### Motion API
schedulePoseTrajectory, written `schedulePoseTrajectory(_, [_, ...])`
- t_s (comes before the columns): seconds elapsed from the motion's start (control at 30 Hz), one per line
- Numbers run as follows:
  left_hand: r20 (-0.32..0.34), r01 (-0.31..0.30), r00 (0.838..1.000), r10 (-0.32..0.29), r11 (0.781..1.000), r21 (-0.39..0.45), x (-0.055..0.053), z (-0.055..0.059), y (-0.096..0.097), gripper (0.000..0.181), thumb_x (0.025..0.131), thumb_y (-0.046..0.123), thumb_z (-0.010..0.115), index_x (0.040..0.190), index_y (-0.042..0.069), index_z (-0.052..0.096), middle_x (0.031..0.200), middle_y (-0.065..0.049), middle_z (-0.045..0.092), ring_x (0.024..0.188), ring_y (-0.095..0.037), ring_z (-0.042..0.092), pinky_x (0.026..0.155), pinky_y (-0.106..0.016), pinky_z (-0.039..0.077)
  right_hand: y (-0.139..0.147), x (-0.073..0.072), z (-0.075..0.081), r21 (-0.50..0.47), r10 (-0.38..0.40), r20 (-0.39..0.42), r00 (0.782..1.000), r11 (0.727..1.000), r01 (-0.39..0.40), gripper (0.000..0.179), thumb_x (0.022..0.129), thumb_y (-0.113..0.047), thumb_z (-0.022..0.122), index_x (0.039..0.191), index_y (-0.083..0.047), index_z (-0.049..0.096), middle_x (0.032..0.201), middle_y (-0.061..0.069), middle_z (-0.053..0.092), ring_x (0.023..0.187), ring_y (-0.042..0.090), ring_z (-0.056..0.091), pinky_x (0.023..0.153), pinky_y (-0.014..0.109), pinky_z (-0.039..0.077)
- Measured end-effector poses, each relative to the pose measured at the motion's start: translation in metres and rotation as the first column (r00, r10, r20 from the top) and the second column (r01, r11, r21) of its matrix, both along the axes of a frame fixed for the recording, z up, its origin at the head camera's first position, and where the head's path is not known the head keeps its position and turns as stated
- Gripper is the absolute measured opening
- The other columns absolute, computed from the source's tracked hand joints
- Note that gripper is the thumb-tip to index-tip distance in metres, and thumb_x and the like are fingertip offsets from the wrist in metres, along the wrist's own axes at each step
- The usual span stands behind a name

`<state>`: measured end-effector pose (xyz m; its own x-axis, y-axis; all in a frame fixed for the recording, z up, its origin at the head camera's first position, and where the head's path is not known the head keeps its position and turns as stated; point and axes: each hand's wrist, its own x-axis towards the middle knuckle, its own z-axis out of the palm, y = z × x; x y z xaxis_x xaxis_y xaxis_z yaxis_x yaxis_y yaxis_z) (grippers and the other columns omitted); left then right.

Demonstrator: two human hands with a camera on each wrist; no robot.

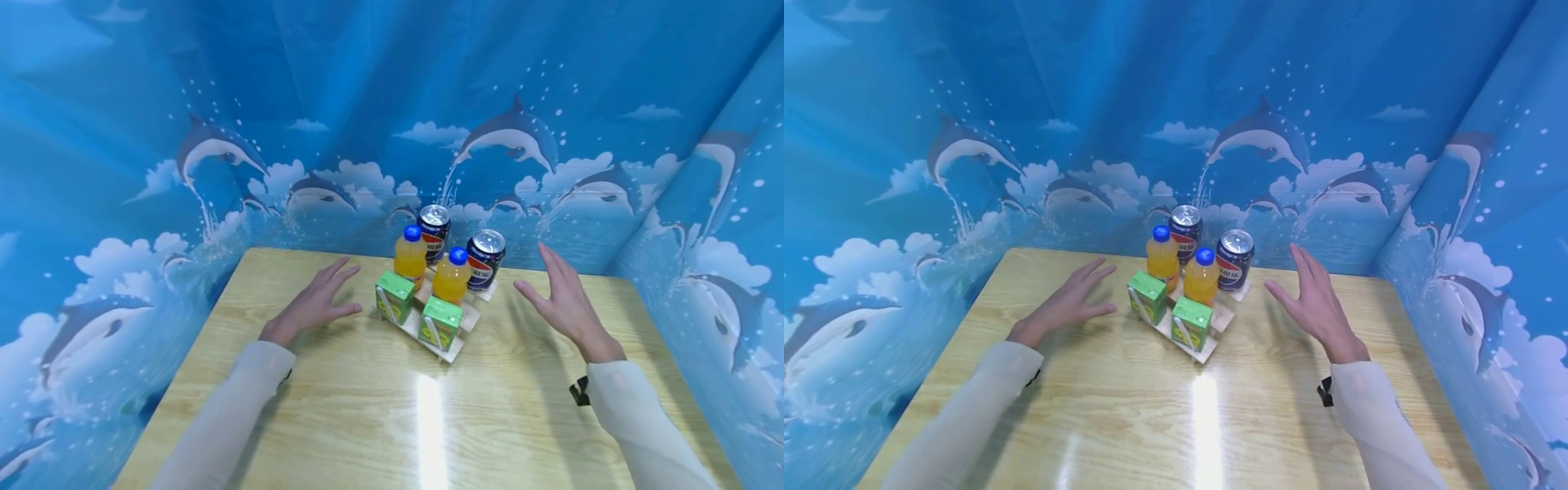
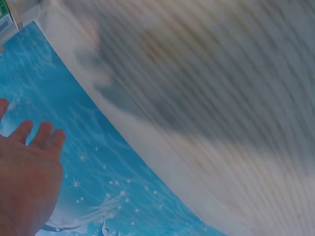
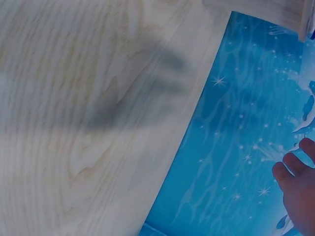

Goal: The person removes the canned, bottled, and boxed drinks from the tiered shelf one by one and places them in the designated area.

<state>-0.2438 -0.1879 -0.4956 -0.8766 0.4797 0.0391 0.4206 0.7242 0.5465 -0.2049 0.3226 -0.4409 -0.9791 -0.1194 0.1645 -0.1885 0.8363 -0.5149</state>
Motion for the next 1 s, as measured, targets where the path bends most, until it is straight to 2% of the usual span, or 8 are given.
schedulePoseTrajectory(0.2, [0.017, 0.006, 1.000, -0.006, 1.000, 0.019, 0.005, -0.003, 0.008, 0.089, 0.099, 0.050, 0.079, 0.172, 0.026, 0.035, 0.183, -0.009, 0.020, 0.168, -0.037, 0.022, 0.132, -0.068, 0.031, -0.008, -0.001, 0.008, -0.029, 0.000, 0.014, 1.000, 1.000, 0.000, 0.097, 0.108, -0.058, 0.062, 0.177, -0.021, 0.005, 0.181, 0.025, 0.014, 0.163, 0.056, 0.019, 0.124, 0.086, 0.021])
schedulePoseTrajectory(0.3, [0.003, 0.018, 1.000, -0.018, 0.999, 0.031, 0.007, -0.005, 0.012, 0.088, 0.099, 0.045, 0.082, 0.171, 0.020, 0.037, 0.181, -0.012, 0.026, 0.167, -0.037, 0.026, 0.132, -0.067, 0.031, -0.012, -0.001, 0.013, -0.038, -0.005, 0.026, 1.000, 0.999, 0.006, 0.098, 0.108, -0.059, 0.062, 0.177, -0.024, 0.002, 0.181, 0.025, 0.015, 0.163, 0.056, 0.021, 0.123, 0.086, 0.023])
schedulePoseTrajectory(0.5, [0.008, 0.035, 0.999, -0.035, 0.998, 0.059, 0.010, -0.006, 0.020, 0.087, 0.098, 0.039, 0.084, 0.169, 0.018, 0.040, 0.177, -0.014, 0.035, 0.164, -0.038, 0.032, 0.132, -0.066, 0.032, -0.023, -0.001, 0.019, -0.107, 0.005, 0.007, 1.000, 0.994, -0.004, 0.101, 0.107, -0.055, 0.066, 0.177, -0.023, 0.000, 0.179, 0.024, 0.026, 0.159, 0.053, 0.033, 0.123, 0.078, 0.034])
schedulePoseTrajectory(0.8, [0.039, 0.038, 0.998, -0.040, 0.998, 0.057, 0.011, -0.009, 0.031, 0.089, 0.096, 0.040, 0.086, 0.169, 0.019, 0.040, 0.176, -0.010, 0.038, 0.164, -0.034, 0.034, 0.134, -0.061, 0.033, -0.041, -0.004, 0.026, -0.241, 0.058, -0.003, 0.998, 0.969, -0.057, 0.103, 0.103, -0.042, 0.078, 0.177, -0.016, 0.010, 0.174, 0.022, 0.036, 0.157, 0.049, 0.040, 0.125, 0.068, 0.041])
schedulePoseTrajectory(1.0, [0.047, 0.045, 0.998, -0.047, 0.998, 0.048, 0.011, -0.012, 0.036, 0.091, 0.094, 0.042, 0.087, 0.168, 0.015, 0.042, 0.176, -0.011, 0.039, 0.163, -0.034, 0.036, 0.134, -0.059, 0.034, -0.048, -0.005, 0.025, -0.318, 0.081, 0.004, 0.997, 0.945, -0.075, 0.102, 0.101, -0.037, 0.081, 0.176, -0.017, 0.015, 0.173, 0.021, 0.039, 0.155, 0.047, 0.044, 0.124, 0.066, 0.045])
